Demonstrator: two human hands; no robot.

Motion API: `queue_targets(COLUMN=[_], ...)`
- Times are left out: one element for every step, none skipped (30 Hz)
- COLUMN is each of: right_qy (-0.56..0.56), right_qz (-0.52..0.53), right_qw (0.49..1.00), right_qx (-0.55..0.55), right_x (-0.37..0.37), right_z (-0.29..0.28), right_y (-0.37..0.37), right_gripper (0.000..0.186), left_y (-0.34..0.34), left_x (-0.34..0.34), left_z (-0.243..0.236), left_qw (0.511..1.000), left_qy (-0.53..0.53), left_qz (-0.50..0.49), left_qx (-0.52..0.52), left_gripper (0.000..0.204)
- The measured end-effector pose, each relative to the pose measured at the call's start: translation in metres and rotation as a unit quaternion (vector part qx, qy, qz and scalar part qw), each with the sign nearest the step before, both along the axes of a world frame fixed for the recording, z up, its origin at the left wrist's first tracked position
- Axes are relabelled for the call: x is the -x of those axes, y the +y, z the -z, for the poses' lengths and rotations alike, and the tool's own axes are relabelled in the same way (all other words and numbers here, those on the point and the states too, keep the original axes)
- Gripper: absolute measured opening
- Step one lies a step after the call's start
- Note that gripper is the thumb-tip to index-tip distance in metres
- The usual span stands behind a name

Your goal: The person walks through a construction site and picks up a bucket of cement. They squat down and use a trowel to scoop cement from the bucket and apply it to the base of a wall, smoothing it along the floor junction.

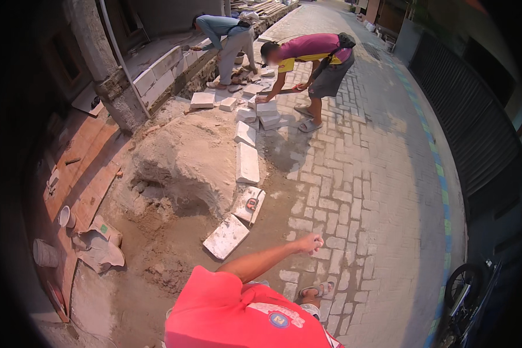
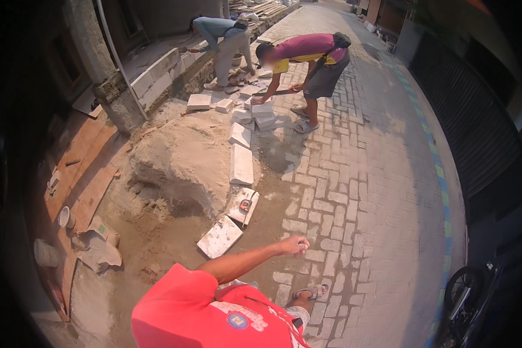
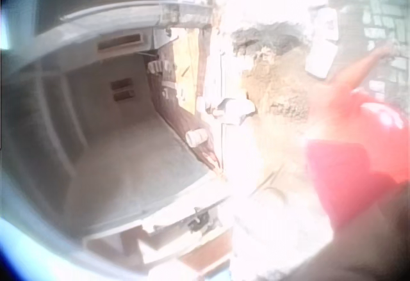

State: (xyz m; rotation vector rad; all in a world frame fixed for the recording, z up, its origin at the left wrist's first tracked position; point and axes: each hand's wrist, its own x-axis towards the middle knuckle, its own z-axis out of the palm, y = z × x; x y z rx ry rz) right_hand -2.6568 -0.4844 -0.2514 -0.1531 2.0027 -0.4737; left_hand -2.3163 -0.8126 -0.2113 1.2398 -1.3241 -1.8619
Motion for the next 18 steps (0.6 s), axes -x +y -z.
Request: queue_targets(right_qy=[0.003, 0.004, 0.010, 0.012, 0.005, 0.009, 0.007, 0.028, 0.045, 0.049, 0.045, 0.044, 0.052, 0.061, 0.070, 0.067, 0.067, 0.063], right_qz=[-0.005, -0.014, -0.011, -0.009, -0.024, -0.031, -0.038, -0.024, -0.017, -0.016, -0.022, -0.020, -0.021, -0.020, -0.016, -0.022, -0.027, -0.031], right_qw=[1.000, 1.000, 1.000, 1.000, 1.000, 0.999, 0.999, 0.999, 0.999, 0.998, 0.998, 0.998, 0.997, 0.997, 0.996, 0.996, 0.996, 0.997], right_qx=[0.001, 0.004, 0.004, 0.003, 0.003, 0.002, 0.006, 0.014, 0.022, 0.028, 0.035, 0.043, 0.047, 0.051, 0.053, 0.050, 0.048, 0.045], right_x=[0.032, 0.067, 0.102, 0.130, 0.153, 0.183, 0.209, 0.251, 0.289, 0.314, 0.335, 0.354, 0.376, 0.396, 0.415, 0.422, 0.428, 0.432], right_z=[0.002, 0.006, 0.005, 0.003, 0.002, -0.005, -0.010, -0.020, -0.029, -0.030, -0.027, -0.023, -0.022, -0.022, -0.021, -0.019, -0.015, -0.010], right_y=[-0.025, -0.054, -0.077, -0.103, -0.136, -0.166, -0.196, -0.219, -0.246, -0.276, -0.313, -0.346, -0.379, -0.409, -0.438, -0.471, -0.502, -0.533], right_gripper=[0.015, 0.015, 0.015, 0.016, 0.016, 0.016, 0.016, 0.016, 0.016, 0.016, 0.016, 0.016, 0.016, 0.016, 0.016, 0.016, 0.016, 0.016], left_y=[-0.010, -0.029, -0.043, -0.048, -0.045, -0.039, -0.027, -0.031, -0.033, -0.024, -0.009, -0.001, 0.004, 0.009, -0.005, -0.016, -0.041, -0.087], left_x=[0.029, 0.048, 0.065, 0.072, 0.056, 0.046, 0.031, 0.042, 0.047, 0.038, 0.025, 0.016, 0.022, 0.030, 0.044, 0.054, 0.068, 0.083], left_z=[0.018, 0.035, 0.054, 0.082, 0.122, 0.146, 0.168, 0.167, 0.165, 0.169, 0.175, 0.179, 0.181, 0.181, 0.180, 0.177, 0.178, 0.189], left_qw=[1.000, 0.999, 0.995, 0.989, 0.963, 0.945, 0.917, 0.908, 0.891, 0.857, 0.774, 0.680, 0.661, 0.662, 0.675, 0.691, 0.720, 0.771], left_qy=[-0.011, -0.024, -0.068, -0.120, -0.240, -0.301, -0.353, -0.370, -0.390, -0.496, -0.605, -0.671, -0.660, -0.634, -0.614, -0.599, -0.587, -0.568], left_qz=[-0.020, -0.040, -0.062, -0.084, -0.109, -0.129, -0.182, -0.168, -0.150, 0.003, 0.167, 0.296, 0.358, 0.399, 0.408, 0.399, 0.357, 0.233], left_qx=[-0.015, -0.021, -0.023, -0.026, 0.049, 0.000, -0.022, -0.101, -0.180, -0.142, -0.080, -0.005, 0.002, -0.014, -0.033, -0.065, -0.101, -0.168], left_gripper=[0.018, 0.017, 0.018, 0.018, 0.021, 0.021, 0.019, 0.017, 0.016, 0.015, 0.014, 0.014, 0.015, 0.015, 0.016, 0.018, 0.019, 0.019])
